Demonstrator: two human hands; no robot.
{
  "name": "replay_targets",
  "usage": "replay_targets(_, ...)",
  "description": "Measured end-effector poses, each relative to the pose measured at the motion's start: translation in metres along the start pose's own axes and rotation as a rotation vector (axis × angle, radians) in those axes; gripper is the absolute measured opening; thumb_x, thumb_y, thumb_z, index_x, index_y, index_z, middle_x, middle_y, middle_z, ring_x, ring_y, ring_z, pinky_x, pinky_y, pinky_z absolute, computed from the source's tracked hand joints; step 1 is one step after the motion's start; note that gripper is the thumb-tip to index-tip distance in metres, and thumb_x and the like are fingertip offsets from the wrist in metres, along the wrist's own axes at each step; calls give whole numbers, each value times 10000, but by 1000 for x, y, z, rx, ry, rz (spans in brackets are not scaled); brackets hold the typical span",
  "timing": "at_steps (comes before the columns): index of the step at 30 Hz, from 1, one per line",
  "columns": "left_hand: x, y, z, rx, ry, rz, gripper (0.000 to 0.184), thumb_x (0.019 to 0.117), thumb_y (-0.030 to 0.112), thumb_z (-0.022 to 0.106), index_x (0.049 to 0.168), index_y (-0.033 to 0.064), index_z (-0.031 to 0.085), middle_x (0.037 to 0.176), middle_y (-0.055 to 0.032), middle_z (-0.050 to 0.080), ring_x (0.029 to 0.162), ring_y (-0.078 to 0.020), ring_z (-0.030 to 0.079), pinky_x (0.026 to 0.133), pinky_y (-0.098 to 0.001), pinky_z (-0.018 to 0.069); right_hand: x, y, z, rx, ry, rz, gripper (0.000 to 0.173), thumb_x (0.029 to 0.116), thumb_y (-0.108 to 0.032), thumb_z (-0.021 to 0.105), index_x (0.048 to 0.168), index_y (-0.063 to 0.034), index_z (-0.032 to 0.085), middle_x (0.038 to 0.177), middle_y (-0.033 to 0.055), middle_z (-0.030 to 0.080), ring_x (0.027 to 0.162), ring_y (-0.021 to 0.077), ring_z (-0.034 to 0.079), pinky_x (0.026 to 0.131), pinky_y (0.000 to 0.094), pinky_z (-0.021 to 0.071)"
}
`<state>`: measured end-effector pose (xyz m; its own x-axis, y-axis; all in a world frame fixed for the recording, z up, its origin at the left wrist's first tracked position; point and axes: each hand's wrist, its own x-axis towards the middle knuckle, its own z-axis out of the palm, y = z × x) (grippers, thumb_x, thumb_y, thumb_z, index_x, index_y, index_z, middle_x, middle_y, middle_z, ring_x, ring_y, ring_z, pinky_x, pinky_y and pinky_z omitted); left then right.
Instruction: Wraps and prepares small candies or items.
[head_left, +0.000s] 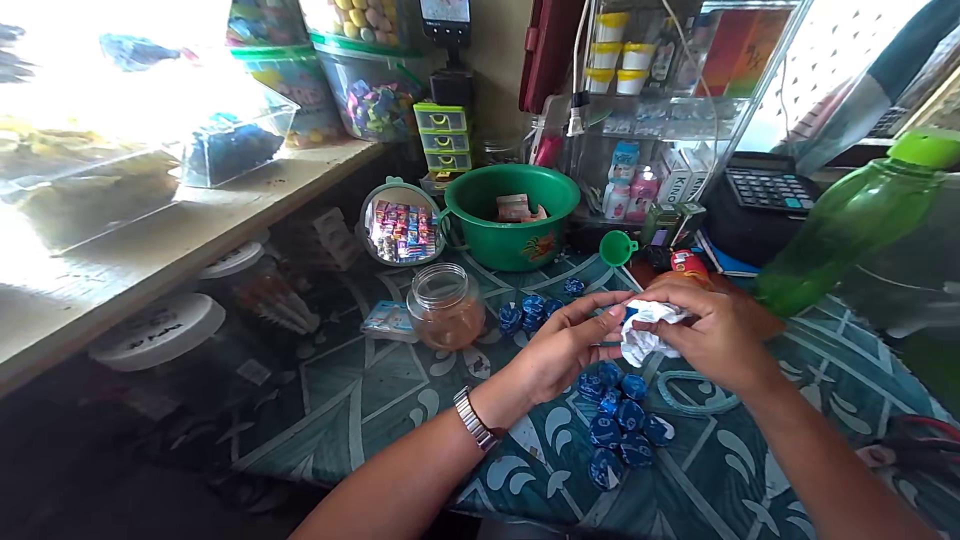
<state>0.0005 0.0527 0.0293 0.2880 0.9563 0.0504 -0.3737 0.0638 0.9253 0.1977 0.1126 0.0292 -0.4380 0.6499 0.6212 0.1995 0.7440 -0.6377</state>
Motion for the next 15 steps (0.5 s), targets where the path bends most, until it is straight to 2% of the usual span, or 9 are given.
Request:
replay_targets(3,0,3,2,17,25,-17,306,1098,133,395,1344,46,555,1087,-64,689,996,-141,696,916,-323,571,1,-2,-2,12,83,18,147,923,-196,715,992,-71,747,962,-30,697,835,-41,644,714,123,543)
replay_targets(6,1,2,3,-27,114,-54,348,1123,212,340,1330,43,563,1040,-69,718,968,-137,709,896,-301,570,2,-3,-7,-43,93,-87,253,945,-240,708,1119,-59,739,1103,12,700,949,-3,661,781,153,565)
replay_targets(8,1,0,4,-77,141,-89,359,1131,263,319,1300,24,527,1014,-74,716,947,-139,717,899,-299,577,1,-3,-2,-177,65,-210,347,932,-286,723,1193,-58,737,1179,78,689,1045,91,662,851,227,569)
replay_targets(11,-1,-2,8,-115,105,-134,404,1134,292,280,1241,7,546,999,-72,699,928,-132,710,890,-291,579,-4,-5,14,-366,24,-304,364,893,-183,719,1231,-50,734,1193,156,692,1094,279,650,928,373,549)
replay_targets(13,-2,-2,9,-105,94,-151,392,1131,269,294,1271,4,547,1055,-77,688,955,-137,705,894,-293,579,-6,-3,19,-403,45,-310,333,865,-160,723,1180,-57,757,1099,138,715,1050,273,668,911,349,557)
replay_targets(15,-2,-2,8,-68,83,-152,363,1127,242,307,1257,16,560,1056,-65,688,971,-134,701,899,-298,576,-5,-2,17,-348,64,-282,268,860,-138,717,1109,-56,776,1017,107,722,994,194,679,885,273,553)
